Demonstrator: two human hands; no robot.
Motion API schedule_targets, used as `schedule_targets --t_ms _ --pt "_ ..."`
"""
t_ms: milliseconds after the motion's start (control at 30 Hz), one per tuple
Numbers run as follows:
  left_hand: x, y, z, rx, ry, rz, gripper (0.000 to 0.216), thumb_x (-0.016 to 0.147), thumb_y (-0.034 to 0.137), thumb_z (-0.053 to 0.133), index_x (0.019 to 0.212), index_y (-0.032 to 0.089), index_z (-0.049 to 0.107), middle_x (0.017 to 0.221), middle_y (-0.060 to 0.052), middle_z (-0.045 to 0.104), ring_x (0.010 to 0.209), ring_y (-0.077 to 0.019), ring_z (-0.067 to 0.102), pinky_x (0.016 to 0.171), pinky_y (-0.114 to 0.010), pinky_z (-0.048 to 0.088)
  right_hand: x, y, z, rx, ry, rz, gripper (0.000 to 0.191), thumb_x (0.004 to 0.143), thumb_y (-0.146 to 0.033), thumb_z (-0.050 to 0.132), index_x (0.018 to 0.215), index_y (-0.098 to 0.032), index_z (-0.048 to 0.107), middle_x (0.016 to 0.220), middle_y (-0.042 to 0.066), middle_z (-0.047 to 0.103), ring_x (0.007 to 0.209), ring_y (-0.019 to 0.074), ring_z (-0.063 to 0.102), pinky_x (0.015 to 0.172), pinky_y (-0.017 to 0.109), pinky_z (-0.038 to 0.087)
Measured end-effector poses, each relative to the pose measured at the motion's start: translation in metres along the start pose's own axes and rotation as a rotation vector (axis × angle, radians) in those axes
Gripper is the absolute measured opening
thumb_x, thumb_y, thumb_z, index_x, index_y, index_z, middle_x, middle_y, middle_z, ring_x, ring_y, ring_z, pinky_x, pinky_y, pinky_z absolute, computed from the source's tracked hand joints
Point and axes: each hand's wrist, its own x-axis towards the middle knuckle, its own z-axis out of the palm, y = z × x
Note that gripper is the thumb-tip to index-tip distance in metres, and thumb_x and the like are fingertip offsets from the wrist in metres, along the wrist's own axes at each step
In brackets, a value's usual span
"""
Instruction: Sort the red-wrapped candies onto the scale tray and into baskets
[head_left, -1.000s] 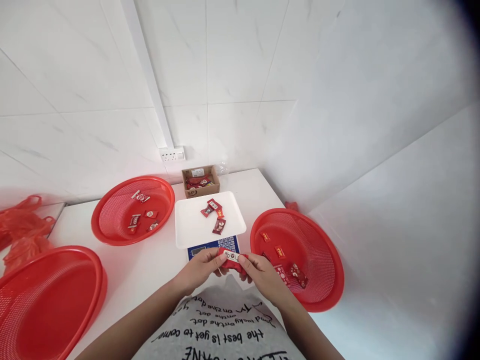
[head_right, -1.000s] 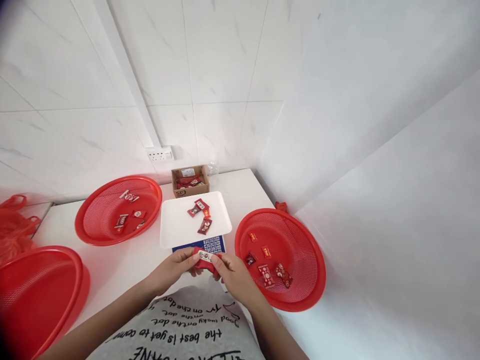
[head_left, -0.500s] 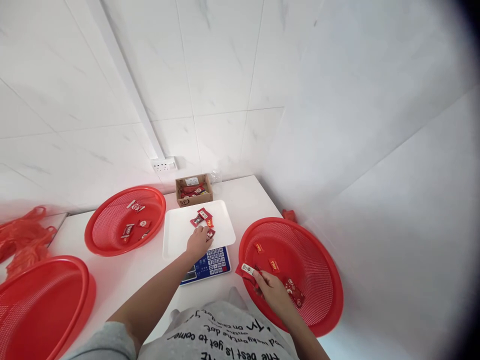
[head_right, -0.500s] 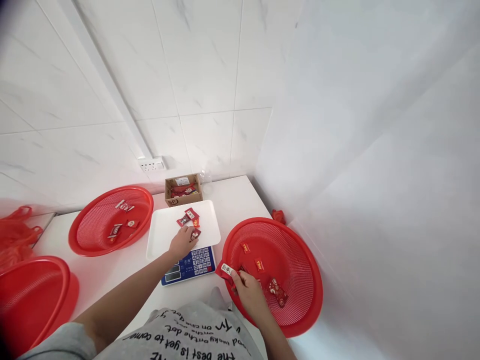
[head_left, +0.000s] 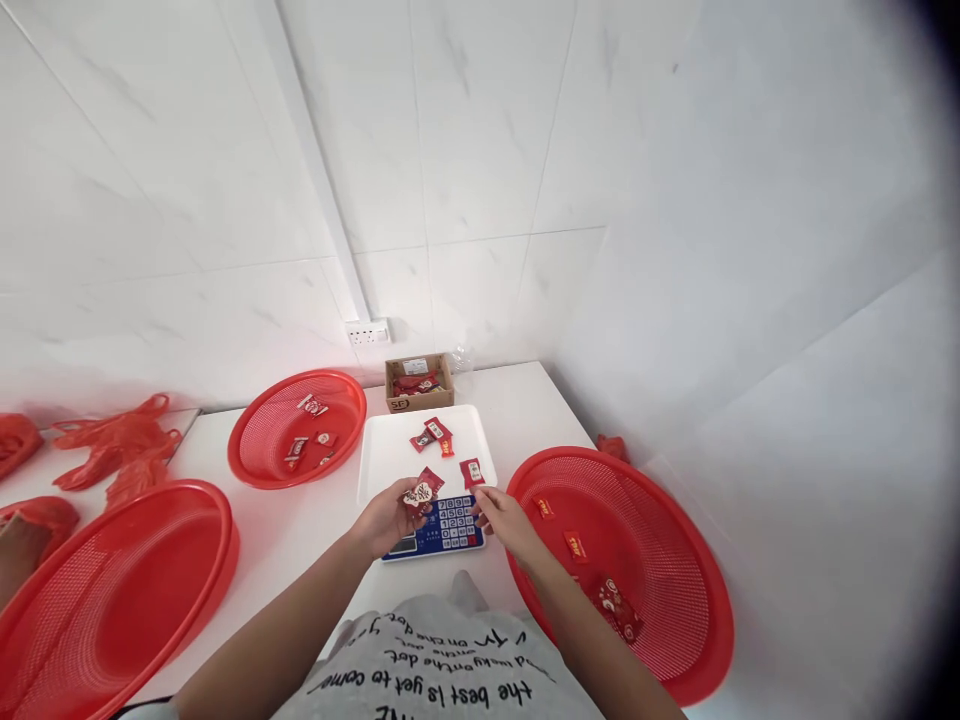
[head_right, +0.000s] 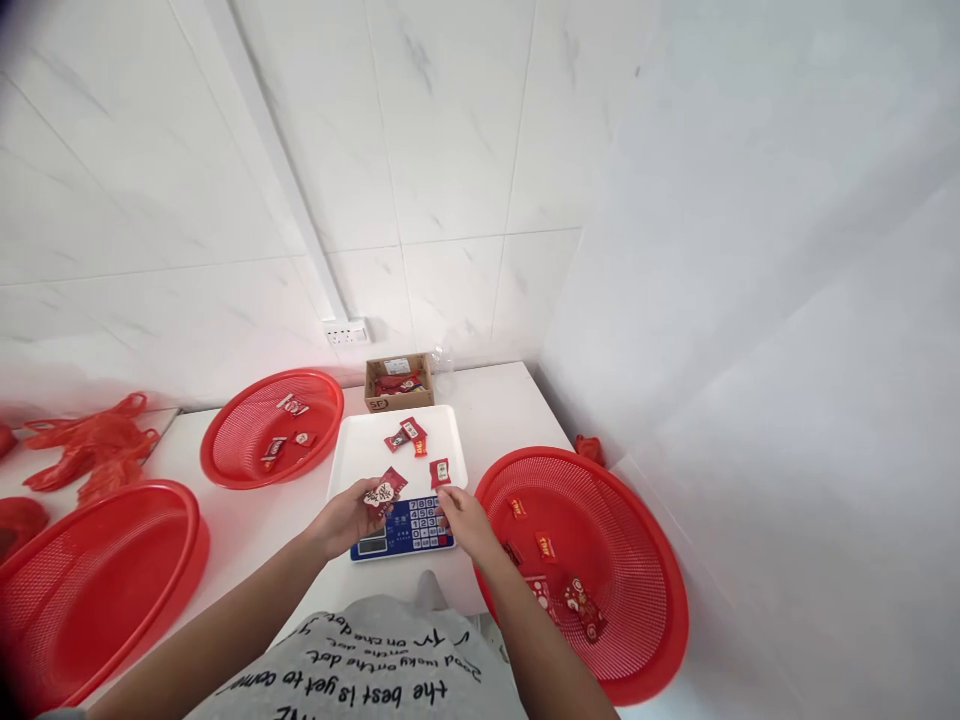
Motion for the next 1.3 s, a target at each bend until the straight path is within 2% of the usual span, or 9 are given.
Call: schedule_targets --t_ms 100,200,300,433,567,767,1033,1133,1300 --pt "-0.019 0.006 -0.005 -0.149 -0.080 -0.058 0.025 0.084 0.037 0.052 0.090 0.015 0.059 0.084 -0.007 0.066 0.063 -0.0118 0.059 0.058 -0.023 0.047 -0.004 -0.016 0.018 0.028 -0.071 -0.046 0.045 0.079 -0.057 0.052 0.100 -0.018 0.058 0.080 0.002 0.062 0.067 0.0156 0.058 0.061 0.028 0.044" --pt "-0.036 0.008 -0.011 -0.203 -0.172 -0.036 0.026 0.082 0.041 0.059 0.089 0.017 0.057 0.082 -0.003 0.064 0.059 -0.0091 0.056 0.053 -0.019 0.043 -0.019 -0.034 0.035 0.001 -0.154 -0.100 0.046 0.082 -0.062 0.044 0.086 -0.018 0.056 0.075 0.001 0.061 0.067 0.0148 0.056 0.062 0.027 0.042" --pt "-0.052 0.007 -0.015 -0.078 -0.246 0.081 0.033 0.079 0.049 0.062 0.083 0.017 0.055 0.075 0.001 0.060 0.059 -0.0088 0.053 0.055 -0.020 0.040 -0.035 -0.049 0.051 -0.099 -0.190 -0.170 0.047 0.084 -0.064 0.041 0.069 -0.019 0.048 0.063 -0.002 0.054 0.060 0.0127 0.050 0.059 0.026 0.039" --pt "-0.068 0.006 -0.022 0.048 -0.295 0.186 0.040 0.078 0.057 0.059 0.083 0.017 0.053 0.069 0.002 0.057 0.058 -0.0101 0.050 0.057 -0.024 0.040 -0.050 -0.059 0.066 -0.218 -0.114 -0.254 0.046 0.085 -0.060 0.043 0.062 -0.020 0.042 0.057 -0.004 0.047 0.057 0.0115 0.044 0.055 0.025 0.034" --pt "-0.082 0.008 -0.032 0.108 -0.321 0.195 0.046 0.077 0.063 0.055 0.073 0.017 0.052 0.061 0.002 0.054 0.056 -0.0114 0.048 0.058 -0.026 0.039 -0.068 -0.063 0.077 -0.168 0.011 -0.318 0.045 0.086 -0.059 0.041 0.063 -0.021 0.042 0.058 -0.004 0.044 0.056 0.0118 0.042 0.054 0.025 0.034" --pt "-0.100 0.012 -0.041 0.195 -0.378 0.392 0.048 0.080 0.062 0.051 0.063 0.017 0.054 0.057 0.002 0.049 0.057 -0.0121 0.042 0.059 -0.026 0.035 -0.099 -0.070 0.093 -0.106 0.095 -0.317 0.046 0.087 -0.061 0.041 0.067 -0.021 0.048 0.059 -0.002 0.049 0.058 0.0137 0.048 0.055 0.026 0.038" --pt "-0.114 0.013 -0.048 0.236 -0.403 0.461 0.048 0.082 0.060 0.051 0.064 0.016 0.057 0.059 0.000 0.054 0.059 -0.0129 0.045 0.060 -0.026 0.037 -0.126 -0.073 0.104 0.022 0.067 -0.310 0.041 0.084 -0.060 0.048 0.080 -0.019 0.054 0.066 0.000 0.054 0.059 0.0127 0.051 0.053 0.025 0.040" --pt "-0.116 0.011 -0.054 0.214 -0.409 0.409 0.050 0.078 0.064 0.052 0.068 0.016 0.057 0.061 0.000 0.055 0.060 -0.0133 0.048 0.060 -0.027 0.040 -0.132 -0.075 0.108 0.016 0.106 -0.317 0.037 0.083 -0.056 0.052 0.084 -0.020 0.057 0.069 0.000 0.056 0.059 0.0129 0.052 0.053 0.025 0.042" --pt "-0.116 0.007 -0.059 0.011 -0.641 -0.005 0.068 0.074 0.080 0.034 0.074 0.016 0.056 0.061 -0.003 0.057 0.056 -0.0156 0.057 0.047 -0.024 0.041 -0.135 -0.075 0.113 -0.146 0.274 -0.459 0.027 0.087 -0.043 0.050 0.095 -0.023 0.066 0.083 0.005 0.065 0.069 0.0168 0.058 0.061 0.029 0.047"
